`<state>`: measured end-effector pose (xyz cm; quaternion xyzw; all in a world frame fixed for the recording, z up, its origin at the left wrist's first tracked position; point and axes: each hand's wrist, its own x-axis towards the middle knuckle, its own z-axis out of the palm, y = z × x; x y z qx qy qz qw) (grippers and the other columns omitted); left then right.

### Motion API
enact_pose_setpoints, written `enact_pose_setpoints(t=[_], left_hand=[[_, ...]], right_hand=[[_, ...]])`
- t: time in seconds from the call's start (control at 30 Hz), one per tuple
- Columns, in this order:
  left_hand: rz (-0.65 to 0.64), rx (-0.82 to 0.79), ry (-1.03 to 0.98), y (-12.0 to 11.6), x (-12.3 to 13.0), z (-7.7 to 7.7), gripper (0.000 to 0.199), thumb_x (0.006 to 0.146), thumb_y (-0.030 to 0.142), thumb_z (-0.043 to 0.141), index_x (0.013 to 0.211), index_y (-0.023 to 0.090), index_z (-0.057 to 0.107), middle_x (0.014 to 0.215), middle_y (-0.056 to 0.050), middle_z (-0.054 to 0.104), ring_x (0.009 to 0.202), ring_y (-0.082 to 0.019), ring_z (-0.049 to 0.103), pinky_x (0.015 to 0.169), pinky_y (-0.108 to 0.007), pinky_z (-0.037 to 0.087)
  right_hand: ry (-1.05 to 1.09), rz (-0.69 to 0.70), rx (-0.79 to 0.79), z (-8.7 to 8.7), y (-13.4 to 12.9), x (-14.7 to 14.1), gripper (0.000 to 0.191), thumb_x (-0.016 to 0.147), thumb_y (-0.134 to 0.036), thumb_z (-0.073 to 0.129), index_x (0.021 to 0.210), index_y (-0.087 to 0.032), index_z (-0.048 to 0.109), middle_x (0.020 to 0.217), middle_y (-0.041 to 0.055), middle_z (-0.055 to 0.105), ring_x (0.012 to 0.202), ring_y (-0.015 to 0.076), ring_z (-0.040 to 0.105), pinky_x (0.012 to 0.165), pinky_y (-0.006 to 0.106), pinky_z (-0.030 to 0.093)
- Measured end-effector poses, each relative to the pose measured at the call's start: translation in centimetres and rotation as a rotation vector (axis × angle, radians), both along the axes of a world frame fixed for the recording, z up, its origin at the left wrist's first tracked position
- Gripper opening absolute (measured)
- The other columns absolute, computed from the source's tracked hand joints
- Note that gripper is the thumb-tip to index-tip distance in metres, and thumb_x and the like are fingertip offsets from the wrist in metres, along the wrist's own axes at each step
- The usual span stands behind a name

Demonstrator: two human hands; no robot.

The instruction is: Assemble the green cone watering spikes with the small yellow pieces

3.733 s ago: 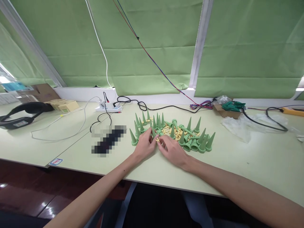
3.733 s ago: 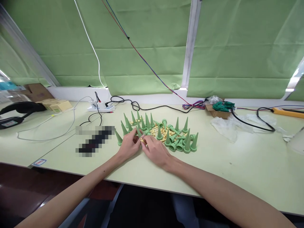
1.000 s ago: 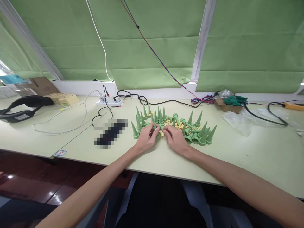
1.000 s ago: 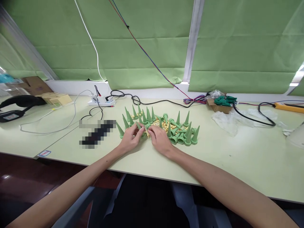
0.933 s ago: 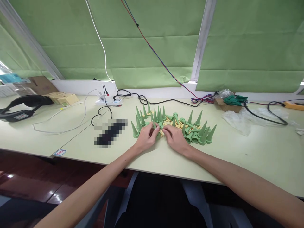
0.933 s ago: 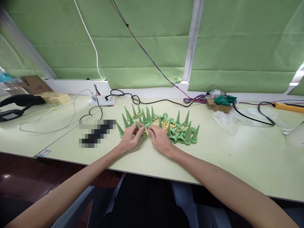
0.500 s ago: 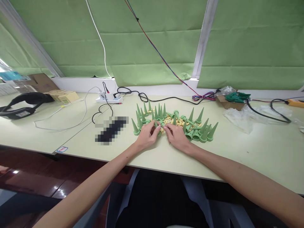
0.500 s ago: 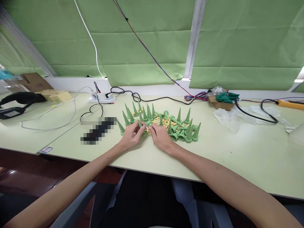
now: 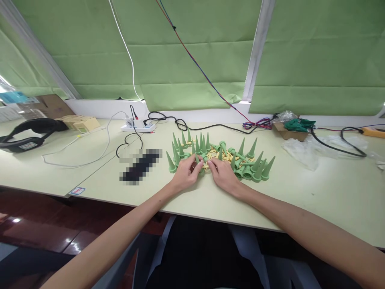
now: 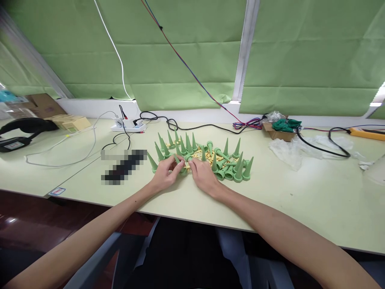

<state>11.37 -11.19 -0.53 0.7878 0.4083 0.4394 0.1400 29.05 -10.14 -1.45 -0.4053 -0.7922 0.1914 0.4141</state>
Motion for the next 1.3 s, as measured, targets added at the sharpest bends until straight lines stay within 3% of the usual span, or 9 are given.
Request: enact_pose_setpoints(t=[0.13,0.27,0.6,0.87,1.03,1.17,1.3], left_hand=[[0.002,0.034,0.026,0.05,0.01,-0.15,0.014,0.094,0.031,0.049,0.088,0.019,0.054,0.064,0.003,0.052,0.05,-0.009,0.041,0.049,-0.024,0.034],[0.008,0.037,0.024,0.08,0.03,-0.13,0.015,0.094,0.031,0.048,0.086,0.019,0.052,0.067,0.002,0.055,0.05,-0.009,0.041,0.05,-0.024,0.035],[-0.011,0.047,0.028,0.19,0.01,-0.22,0.018,0.096,0.033,0.044,0.091,0.019,0.054,0.079,-0.002,0.061,0.052,-0.009,0.041,0.051,-0.024,0.036],[-0.033,0.12,0.123,0.09,-0.24,-0.32,0.013,0.097,0.027,0.043,0.092,0.018,0.051,0.099,-0.006,0.065,0.055,-0.008,0.045,0.057,-0.025,0.039],[-0.013,0.097,0.105,-0.05,-0.03,-0.23,0.012,0.097,0.026,0.042,0.097,0.019,0.05,0.094,-0.005,0.064,0.055,-0.009,0.049,0.057,-0.026,0.04],[0.061,0.098,0.083,-0.11,0.26,0.02,0.013,0.097,0.027,0.04,0.099,0.019,0.05,0.086,-0.002,0.061,0.055,-0.009,0.048,0.057,-0.026,0.039],[0.078,0.084,0.052,-0.09,0.36,0.13,0.013,0.098,0.028,0.039,0.097,0.019,0.049,0.086,-0.002,0.06,0.054,-0.009,0.046,0.057,-0.026,0.039]], right_hand=[[-0.003,0.028,-0.05,-0.09,0.09,-0.02,0.038,0.102,-0.036,0.033,0.07,-0.02,0.047,0.062,0.0,0.056,0.056,0.0141,0.051,0.059,0.027,0.035],[-0.006,0.021,-0.017,0.03,-0.12,0.02,0.04,0.102,-0.039,0.033,0.067,-0.021,0.044,0.058,-0.0018,0.049,0.053,0.0135,0.045,0.057,0.027,0.031],[0.021,0.086,-0.046,0.49,-0.43,0.31,0.023,0.099,-0.032,0.038,0.081,-0.021,0.048,0.066,-0.002,0.052,0.056,0.0141,0.046,0.059,0.027,0.033],[-0.042,0.064,-0.042,0.42,-0.25,0.41,0.034,0.1,-0.034,0.035,0.068,-0.022,0.04,0.058,-0.003,0.045,0.052,0.0131,0.04,0.055,0.027,0.027],[-0.061,0.06,-0.037,0.55,-0.49,0.29,0.04,0.101,-0.039,0.033,0.067,-0.021,0.043,0.056,-0.0025,0.046,0.051,0.0131,0.04,0.055,0.027,0.027],[-0.032,0.027,-0.065,0.61,-0.74,0.23,0.029,0.099,-0.042,0.04,0.082,-0.021,0.051,0.055,-0.004,0.049,0.049,0.0139,0.044,0.055,0.026,0.03],[-0.014,0.073,-0.041,0.62,-0.77,0.26,0.018,0.099,-0.034,0.04,0.094,-0.021,0.052,0.063,-0.0031,0.055,0.054,0.0148,0.049,0.058,0.026,0.033]])
